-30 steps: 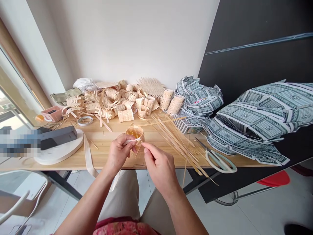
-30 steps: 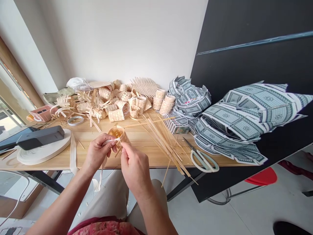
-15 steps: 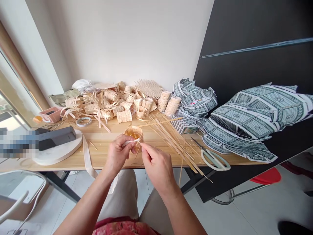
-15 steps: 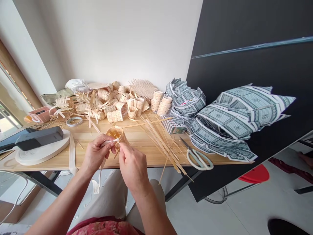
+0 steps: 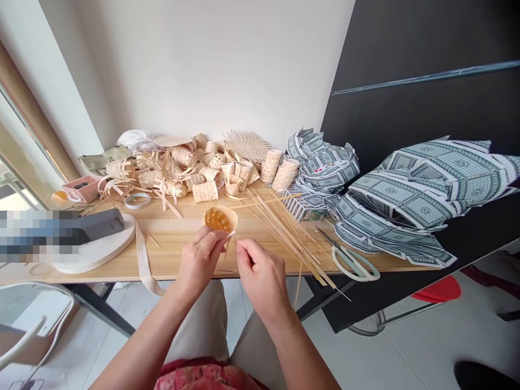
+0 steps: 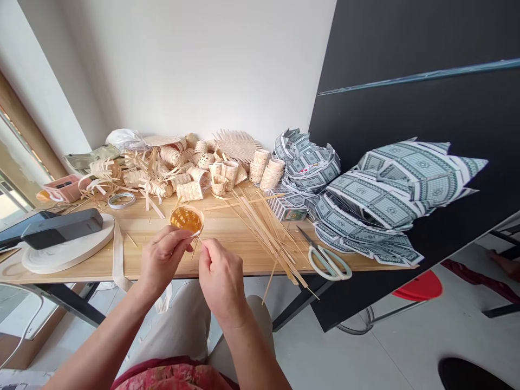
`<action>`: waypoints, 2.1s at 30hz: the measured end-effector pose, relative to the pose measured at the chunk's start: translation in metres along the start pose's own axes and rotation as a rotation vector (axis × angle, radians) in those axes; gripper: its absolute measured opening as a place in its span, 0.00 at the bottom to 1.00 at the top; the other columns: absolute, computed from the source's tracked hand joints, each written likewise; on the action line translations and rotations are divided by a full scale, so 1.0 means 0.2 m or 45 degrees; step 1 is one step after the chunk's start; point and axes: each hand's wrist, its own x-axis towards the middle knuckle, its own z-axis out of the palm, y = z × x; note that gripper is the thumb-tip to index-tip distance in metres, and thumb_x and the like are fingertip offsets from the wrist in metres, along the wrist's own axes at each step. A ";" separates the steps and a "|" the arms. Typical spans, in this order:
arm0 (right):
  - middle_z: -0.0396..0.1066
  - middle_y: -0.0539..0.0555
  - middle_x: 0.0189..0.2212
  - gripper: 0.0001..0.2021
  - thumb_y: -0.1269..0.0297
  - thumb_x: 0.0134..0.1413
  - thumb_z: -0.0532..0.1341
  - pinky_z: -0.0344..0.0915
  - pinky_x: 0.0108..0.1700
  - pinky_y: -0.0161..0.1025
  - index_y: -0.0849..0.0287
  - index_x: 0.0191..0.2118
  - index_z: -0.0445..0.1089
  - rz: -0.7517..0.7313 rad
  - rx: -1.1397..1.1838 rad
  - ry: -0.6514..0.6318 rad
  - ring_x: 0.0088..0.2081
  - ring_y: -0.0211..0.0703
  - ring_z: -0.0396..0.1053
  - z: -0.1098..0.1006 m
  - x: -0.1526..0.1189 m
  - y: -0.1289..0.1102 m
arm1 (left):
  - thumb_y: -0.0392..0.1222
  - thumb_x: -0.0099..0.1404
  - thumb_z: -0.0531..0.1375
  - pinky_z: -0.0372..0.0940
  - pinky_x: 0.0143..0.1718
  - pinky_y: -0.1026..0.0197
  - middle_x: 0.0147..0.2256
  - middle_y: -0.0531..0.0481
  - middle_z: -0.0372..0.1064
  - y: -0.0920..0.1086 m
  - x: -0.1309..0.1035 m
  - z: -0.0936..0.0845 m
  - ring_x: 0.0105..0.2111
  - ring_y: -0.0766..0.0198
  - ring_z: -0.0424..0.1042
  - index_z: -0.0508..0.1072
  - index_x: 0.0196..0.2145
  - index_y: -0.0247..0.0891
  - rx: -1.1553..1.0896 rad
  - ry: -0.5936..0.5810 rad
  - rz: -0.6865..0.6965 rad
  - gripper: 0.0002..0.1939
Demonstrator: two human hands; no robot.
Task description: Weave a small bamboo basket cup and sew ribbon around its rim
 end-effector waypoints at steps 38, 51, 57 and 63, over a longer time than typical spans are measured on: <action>0.68 0.53 0.37 0.08 0.70 0.53 0.55 0.65 0.28 0.31 0.57 0.39 0.67 0.138 0.345 0.013 0.30 0.35 0.67 -0.11 0.00 0.08 | 0.39 0.57 0.58 0.65 0.18 0.70 0.24 0.53 0.65 -0.04 -0.01 0.00 0.20 0.70 0.70 0.72 0.27 0.35 -0.694 -0.298 -0.426 0.06; 0.68 0.51 0.29 0.06 0.73 0.52 0.56 0.60 0.31 0.31 0.60 0.28 0.69 -0.013 0.303 -0.237 0.30 0.35 0.65 -0.05 0.16 0.15 | 0.47 0.55 0.61 0.66 0.20 0.69 0.23 0.53 0.66 -0.16 0.02 0.04 0.20 0.70 0.70 0.71 0.27 0.32 -0.829 -0.536 -0.489 0.12; 0.64 0.50 0.23 0.10 0.73 0.51 0.55 0.53 0.31 0.32 0.61 0.21 0.67 0.043 -0.095 -0.540 0.27 0.35 0.60 -0.10 0.25 0.08 | 0.35 0.64 0.51 0.65 0.25 0.71 0.27 0.51 0.66 -0.15 0.02 0.03 0.23 0.72 0.68 0.72 0.35 0.35 -0.166 -0.395 0.277 0.10; 0.54 0.46 0.14 0.12 0.71 0.48 0.55 0.42 0.24 0.34 0.61 0.16 0.64 0.202 -0.199 -0.806 0.20 0.32 0.49 -0.12 0.28 0.04 | 0.33 0.66 0.48 0.62 0.26 0.72 0.32 0.50 0.68 -0.15 -0.01 -0.01 0.28 0.71 0.69 0.69 0.42 0.36 0.293 -0.492 0.615 0.12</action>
